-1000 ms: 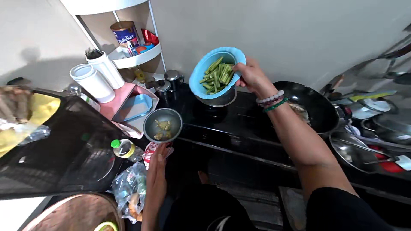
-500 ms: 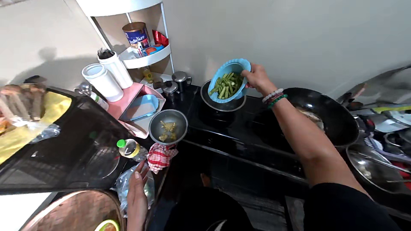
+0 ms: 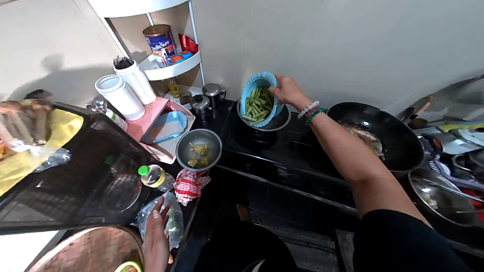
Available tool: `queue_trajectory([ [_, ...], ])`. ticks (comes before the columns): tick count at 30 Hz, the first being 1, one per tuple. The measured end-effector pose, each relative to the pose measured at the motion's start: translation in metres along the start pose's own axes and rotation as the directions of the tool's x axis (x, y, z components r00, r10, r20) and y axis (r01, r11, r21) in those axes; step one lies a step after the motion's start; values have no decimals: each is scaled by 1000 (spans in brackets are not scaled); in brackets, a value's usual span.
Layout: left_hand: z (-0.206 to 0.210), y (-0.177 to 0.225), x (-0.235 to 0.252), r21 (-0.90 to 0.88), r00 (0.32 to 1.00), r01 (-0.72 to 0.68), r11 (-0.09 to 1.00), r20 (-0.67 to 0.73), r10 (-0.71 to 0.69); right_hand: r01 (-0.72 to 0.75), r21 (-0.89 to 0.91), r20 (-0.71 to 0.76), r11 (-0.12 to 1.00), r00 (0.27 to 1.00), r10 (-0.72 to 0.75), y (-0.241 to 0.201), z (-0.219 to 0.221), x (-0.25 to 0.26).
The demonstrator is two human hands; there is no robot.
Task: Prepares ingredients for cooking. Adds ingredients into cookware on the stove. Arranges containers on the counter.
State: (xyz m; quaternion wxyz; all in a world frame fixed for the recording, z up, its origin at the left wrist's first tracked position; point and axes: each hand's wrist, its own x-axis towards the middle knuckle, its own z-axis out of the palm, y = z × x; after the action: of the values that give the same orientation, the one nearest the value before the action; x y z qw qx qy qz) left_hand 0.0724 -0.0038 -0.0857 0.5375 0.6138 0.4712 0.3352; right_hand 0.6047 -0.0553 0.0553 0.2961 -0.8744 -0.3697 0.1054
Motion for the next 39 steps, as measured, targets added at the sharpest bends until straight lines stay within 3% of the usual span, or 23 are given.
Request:
queue_trajectory([
  [17,-7,0,-3,23,1000,17,1000,-19,-16,212,-321,23,923,976,-216,-12,9,10],
  [26,-9,1,-8,19,1000,-7,1000,-16,7,365,-624,106,691,916,-388,-56,-2,-28],
  [31,-9,38,-11,-110,978,-174,978,93,185,455,-683,171,572,860,-480,-51,8,-50],
  [33,-6,72,-14,-185,929,-282,941,193,316,441,-674,130,593,861,-492,-45,8,-53],
  [35,4,114,-23,-290,833,-358,888,330,444,403,-707,91,580,866,-491,-42,6,-60],
  [37,16,160,-38,-400,652,-404,823,505,565,394,-721,92,570,869,-486,-35,7,-64],
  [39,38,205,-61,-502,418,-406,764,641,644,313,-635,-31,707,903,-428,-27,2,-68],
])
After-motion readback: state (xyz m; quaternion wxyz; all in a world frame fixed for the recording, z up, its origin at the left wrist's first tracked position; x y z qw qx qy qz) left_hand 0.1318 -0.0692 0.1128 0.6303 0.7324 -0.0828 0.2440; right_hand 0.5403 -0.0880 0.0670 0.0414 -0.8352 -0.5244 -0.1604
